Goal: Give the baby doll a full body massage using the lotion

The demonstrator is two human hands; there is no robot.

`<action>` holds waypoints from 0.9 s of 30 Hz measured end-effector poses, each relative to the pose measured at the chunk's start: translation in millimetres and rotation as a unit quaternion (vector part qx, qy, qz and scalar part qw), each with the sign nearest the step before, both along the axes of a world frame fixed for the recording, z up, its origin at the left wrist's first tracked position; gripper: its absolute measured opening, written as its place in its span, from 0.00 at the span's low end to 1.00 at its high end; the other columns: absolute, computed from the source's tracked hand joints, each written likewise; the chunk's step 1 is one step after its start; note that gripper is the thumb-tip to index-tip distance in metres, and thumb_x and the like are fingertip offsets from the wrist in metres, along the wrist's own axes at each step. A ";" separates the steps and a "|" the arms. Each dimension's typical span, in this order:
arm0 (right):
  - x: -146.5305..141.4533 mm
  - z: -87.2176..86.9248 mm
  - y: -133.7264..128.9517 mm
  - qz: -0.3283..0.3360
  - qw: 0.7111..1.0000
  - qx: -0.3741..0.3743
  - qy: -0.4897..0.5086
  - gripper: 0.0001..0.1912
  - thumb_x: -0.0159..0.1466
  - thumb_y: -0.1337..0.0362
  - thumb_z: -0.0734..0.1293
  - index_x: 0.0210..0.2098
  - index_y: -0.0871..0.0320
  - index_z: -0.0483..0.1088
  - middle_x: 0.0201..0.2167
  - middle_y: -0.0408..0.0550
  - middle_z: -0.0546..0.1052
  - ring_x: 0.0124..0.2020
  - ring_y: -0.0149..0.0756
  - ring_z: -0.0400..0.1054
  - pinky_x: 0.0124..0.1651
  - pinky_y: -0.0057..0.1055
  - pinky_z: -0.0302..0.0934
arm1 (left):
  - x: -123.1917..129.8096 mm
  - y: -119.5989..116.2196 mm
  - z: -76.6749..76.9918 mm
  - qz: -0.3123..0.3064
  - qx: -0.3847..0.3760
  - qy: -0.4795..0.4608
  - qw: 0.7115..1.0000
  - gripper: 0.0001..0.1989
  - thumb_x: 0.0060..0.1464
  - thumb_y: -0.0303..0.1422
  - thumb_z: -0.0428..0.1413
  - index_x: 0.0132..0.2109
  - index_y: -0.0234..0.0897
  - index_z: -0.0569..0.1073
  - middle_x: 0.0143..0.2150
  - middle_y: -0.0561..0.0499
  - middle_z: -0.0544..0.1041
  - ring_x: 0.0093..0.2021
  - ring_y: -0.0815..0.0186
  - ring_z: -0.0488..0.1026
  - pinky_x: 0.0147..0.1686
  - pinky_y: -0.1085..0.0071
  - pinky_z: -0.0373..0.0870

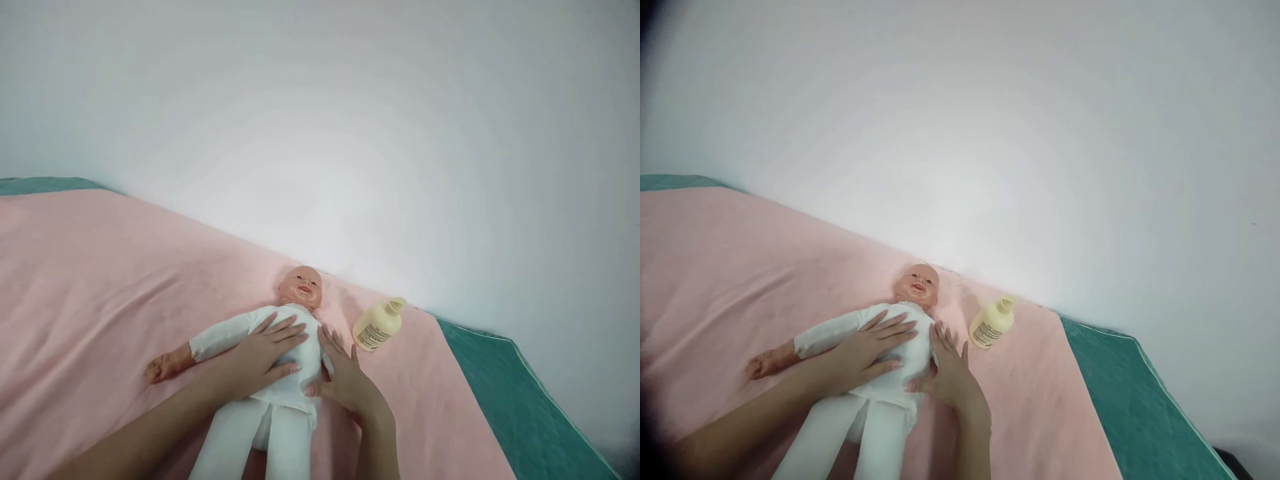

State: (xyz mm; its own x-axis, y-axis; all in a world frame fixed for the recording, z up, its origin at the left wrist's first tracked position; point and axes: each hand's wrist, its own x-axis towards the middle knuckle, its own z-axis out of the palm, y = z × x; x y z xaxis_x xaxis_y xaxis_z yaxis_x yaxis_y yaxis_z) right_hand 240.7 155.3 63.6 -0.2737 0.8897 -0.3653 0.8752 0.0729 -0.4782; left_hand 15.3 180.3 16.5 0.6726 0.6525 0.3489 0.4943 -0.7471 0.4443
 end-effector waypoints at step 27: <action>-36.0 -75.3 -98.7 -0.235 0.878 0.370 0.192 0.27 0.70 0.49 0.50 0.54 0.57 0.69 0.61 0.53 0.64 0.64 0.42 0.55 0.64 0.42 0.52 | -40.7 -16.1 -24.8 0.359 0.175 0.060 0.915 0.21 0.62 0.33 0.43 0.57 0.36 0.71 0.58 0.41 0.72 0.64 0.49 0.59 0.64 0.45 0.39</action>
